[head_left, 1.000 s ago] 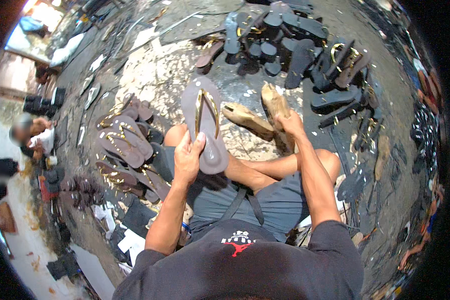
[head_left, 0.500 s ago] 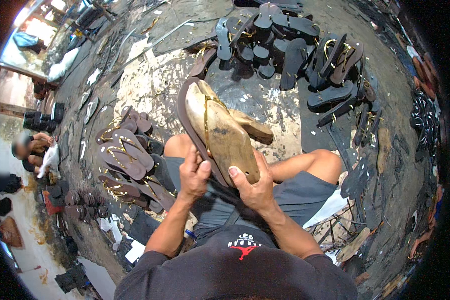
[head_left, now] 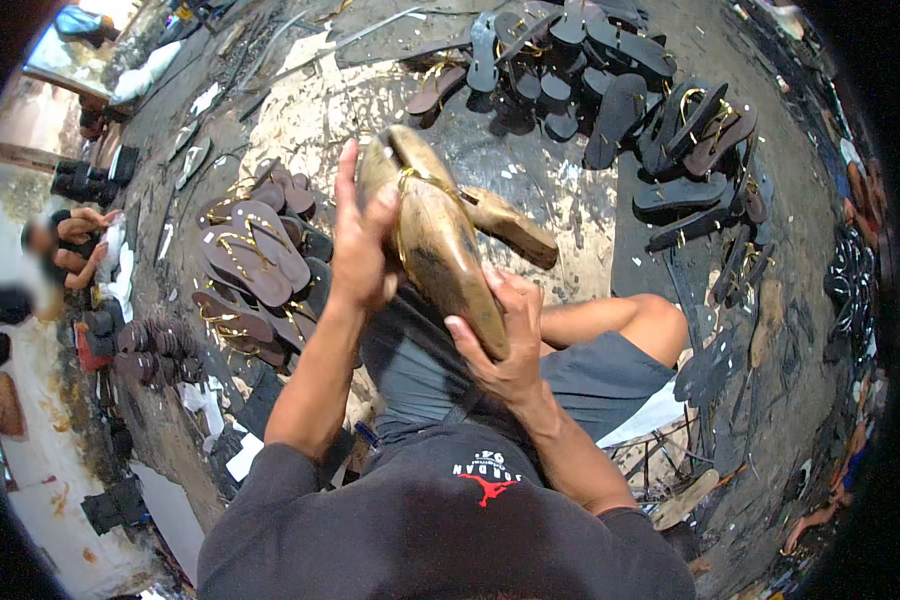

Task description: The person sits on the floor and repeatedly picks up flip-flop soles and straps, aligns the strap into the sole, and presses them together. The person handles multiple flip-flops one at a time, turning them over and pressing the strap into place.

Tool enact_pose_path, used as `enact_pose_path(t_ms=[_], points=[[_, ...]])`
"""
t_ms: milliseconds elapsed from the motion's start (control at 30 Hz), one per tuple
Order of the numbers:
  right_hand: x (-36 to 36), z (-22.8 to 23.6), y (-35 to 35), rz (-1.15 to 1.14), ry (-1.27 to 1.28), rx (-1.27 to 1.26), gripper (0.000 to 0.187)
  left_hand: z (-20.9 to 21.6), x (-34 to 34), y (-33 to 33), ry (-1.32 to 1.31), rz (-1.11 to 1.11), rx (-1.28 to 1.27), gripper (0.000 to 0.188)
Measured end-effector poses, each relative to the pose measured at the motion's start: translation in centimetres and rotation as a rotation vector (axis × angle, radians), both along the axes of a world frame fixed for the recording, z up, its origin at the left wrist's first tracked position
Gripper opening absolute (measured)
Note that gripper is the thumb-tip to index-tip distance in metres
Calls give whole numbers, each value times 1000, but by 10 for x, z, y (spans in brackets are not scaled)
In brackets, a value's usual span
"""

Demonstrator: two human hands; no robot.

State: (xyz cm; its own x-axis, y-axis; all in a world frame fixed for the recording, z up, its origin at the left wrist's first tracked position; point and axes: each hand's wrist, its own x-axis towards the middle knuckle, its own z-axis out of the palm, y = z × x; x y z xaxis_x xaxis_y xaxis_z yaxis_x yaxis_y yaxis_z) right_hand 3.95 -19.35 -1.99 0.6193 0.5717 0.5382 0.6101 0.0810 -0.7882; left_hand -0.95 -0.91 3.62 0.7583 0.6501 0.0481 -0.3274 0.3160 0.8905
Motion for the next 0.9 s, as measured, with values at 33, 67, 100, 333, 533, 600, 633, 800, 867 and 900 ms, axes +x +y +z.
enact_pose_path(t_ms=[33,67,100,333,533,600,633,800,867,900], points=[[2,-7,1,-21,-40,-61,71,-10,-8,-18,138,55,116,102],[3,-12,4,-40,-79,-122,72,-21,-9,-36,182,89,102,129],[1,-15,3,-45,-118,-179,73,-30,-16,-49,361,139,481,131],[30,4,-50,354,454,-149,67,-2,-56,-89,269,52,-123,104],[-19,37,-71,609,1709,-178,50,17,-81,-128,263,90,-394,119],[-30,28,-79,611,1811,-109,53,18,-84,-128,214,81,-408,120],[-34,29,-83,591,1837,-110,51,16,-88,-128,148,54,-392,120],[-33,28,-97,578,1737,-269,45,20,-88,-126,27,12,-382,120],[-29,43,-98,554,1632,-345,46,17,-92,-126,29,20,-347,119],[-29,41,-100,552,1627,-347,46,17,-93,-126,25,41,-362,120]])
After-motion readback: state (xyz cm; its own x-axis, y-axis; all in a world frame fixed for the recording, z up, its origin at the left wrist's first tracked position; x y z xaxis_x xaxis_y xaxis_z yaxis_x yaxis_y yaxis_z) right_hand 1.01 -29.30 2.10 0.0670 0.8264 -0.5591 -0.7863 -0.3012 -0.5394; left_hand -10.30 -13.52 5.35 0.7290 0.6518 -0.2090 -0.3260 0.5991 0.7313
